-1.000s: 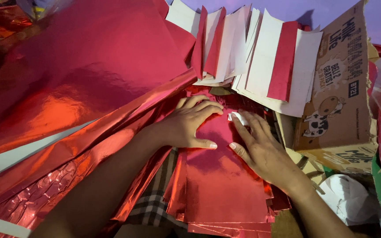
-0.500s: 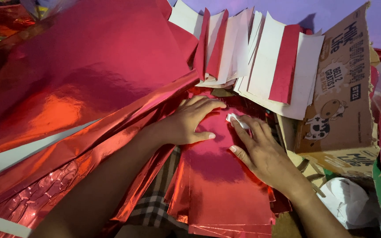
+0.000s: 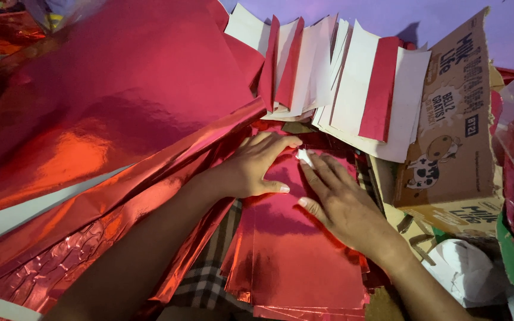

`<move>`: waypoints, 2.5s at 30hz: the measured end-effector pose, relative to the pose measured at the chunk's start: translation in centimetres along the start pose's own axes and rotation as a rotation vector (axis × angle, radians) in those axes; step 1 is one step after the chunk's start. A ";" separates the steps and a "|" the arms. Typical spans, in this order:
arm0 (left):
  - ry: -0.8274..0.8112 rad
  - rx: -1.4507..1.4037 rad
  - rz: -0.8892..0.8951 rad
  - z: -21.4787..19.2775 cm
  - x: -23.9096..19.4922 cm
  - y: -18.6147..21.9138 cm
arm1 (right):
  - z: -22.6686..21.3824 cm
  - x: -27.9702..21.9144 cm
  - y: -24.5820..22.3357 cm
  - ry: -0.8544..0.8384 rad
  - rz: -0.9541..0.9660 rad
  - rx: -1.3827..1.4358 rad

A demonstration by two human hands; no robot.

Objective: The person wipes the surface of stacked red metallic foil sheets using a small white cloth. They repeatedly rub the top sheet, then pick up a white paper insert and place it on the stack before continuing to wipe the foil surface.

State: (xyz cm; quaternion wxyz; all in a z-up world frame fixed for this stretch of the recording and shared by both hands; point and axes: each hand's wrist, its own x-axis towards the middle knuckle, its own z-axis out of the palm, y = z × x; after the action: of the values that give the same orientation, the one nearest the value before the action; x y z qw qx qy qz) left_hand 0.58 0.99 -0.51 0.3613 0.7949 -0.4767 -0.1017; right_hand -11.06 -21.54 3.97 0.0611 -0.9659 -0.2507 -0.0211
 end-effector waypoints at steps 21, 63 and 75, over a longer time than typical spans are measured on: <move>0.079 0.062 0.006 1.5 0.8 -1.4 | 0.6 1.0 -1.3 0.191 -0.169 0.114; 0.186 0.210 0.151 3.5 1.7 -4.0 | -1.3 -1.7 2.4 0.126 -0.089 0.184; 0.280 0.172 0.213 3.7 1.1 -3.5 | -0.7 -1.4 -0.6 0.007 -0.166 0.363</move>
State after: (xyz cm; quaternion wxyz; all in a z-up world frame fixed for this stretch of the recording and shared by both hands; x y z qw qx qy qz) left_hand 1.65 -0.66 -5.28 0.3635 0.7744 -0.5101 0.0897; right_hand -12.56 -21.74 4.60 0.2331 -0.9150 -0.3289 0.0158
